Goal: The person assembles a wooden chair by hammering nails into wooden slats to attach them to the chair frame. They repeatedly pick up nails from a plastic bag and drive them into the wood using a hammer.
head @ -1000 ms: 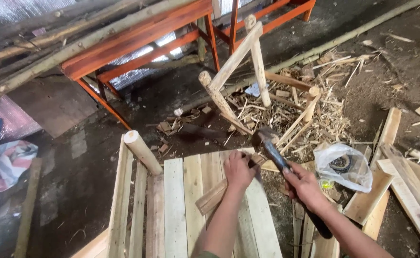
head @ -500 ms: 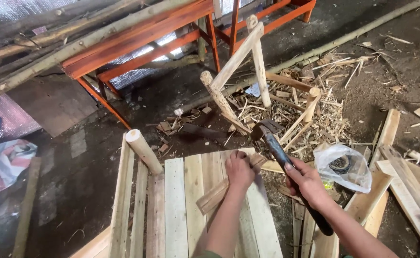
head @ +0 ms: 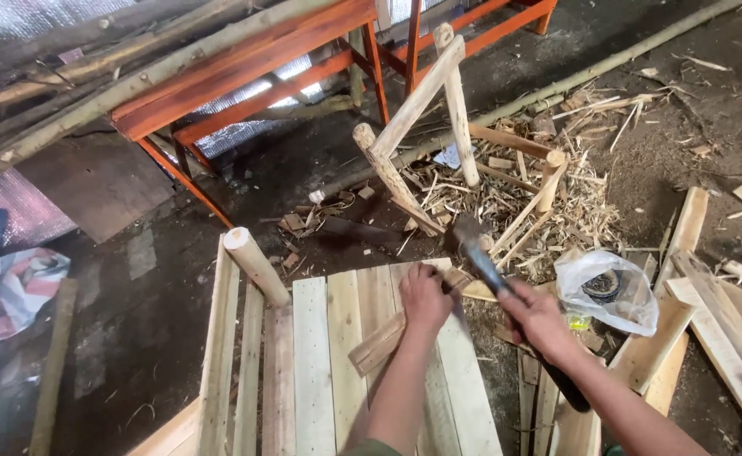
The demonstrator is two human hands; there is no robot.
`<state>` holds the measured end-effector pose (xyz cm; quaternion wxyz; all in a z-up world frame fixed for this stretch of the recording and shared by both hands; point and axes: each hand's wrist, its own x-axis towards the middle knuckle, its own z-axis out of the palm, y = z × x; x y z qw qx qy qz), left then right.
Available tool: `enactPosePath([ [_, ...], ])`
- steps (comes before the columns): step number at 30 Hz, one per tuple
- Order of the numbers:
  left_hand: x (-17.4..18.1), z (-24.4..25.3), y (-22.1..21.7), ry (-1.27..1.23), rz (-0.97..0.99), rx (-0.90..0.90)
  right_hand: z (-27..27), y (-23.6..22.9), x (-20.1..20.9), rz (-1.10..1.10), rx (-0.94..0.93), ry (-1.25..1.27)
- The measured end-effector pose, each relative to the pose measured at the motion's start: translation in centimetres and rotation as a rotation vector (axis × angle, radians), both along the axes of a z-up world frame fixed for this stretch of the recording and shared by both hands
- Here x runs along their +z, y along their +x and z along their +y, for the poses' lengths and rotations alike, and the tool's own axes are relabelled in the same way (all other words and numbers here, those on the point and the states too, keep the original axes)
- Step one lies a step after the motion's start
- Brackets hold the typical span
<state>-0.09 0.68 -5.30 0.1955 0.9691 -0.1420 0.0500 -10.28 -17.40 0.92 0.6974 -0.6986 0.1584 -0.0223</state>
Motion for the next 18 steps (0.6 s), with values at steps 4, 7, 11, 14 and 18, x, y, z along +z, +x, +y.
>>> enactPosePath([
  [4, 1.6, 0.1, -0.2, -0.079, 0.000, -0.003, -0.3, 0.2, -1.8, 0.154, 0.017, -0.003],
  [7, 0.5, 0.0, -0.5, -0.046, 0.001, -0.005, 0.0, -1.0, 2.0, 0.046, -0.042, 0.082],
  [11, 7.7, -0.5, -2.1, -0.147, 0.562, 0.124, -2.6, -1.9, 1.4, -0.159, 0.140, 0.271],
  [14, 5.4, -0.2, -1.4, -0.147, 0.396, 0.071, -1.8, -2.8, 3.0, -0.013, 0.104, 0.046],
  [18, 5.6, -0.4, -1.6, -0.068, 0.409, 0.048, -0.9, -3.5, 1.5, 0.030, 0.005, 0.214],
])
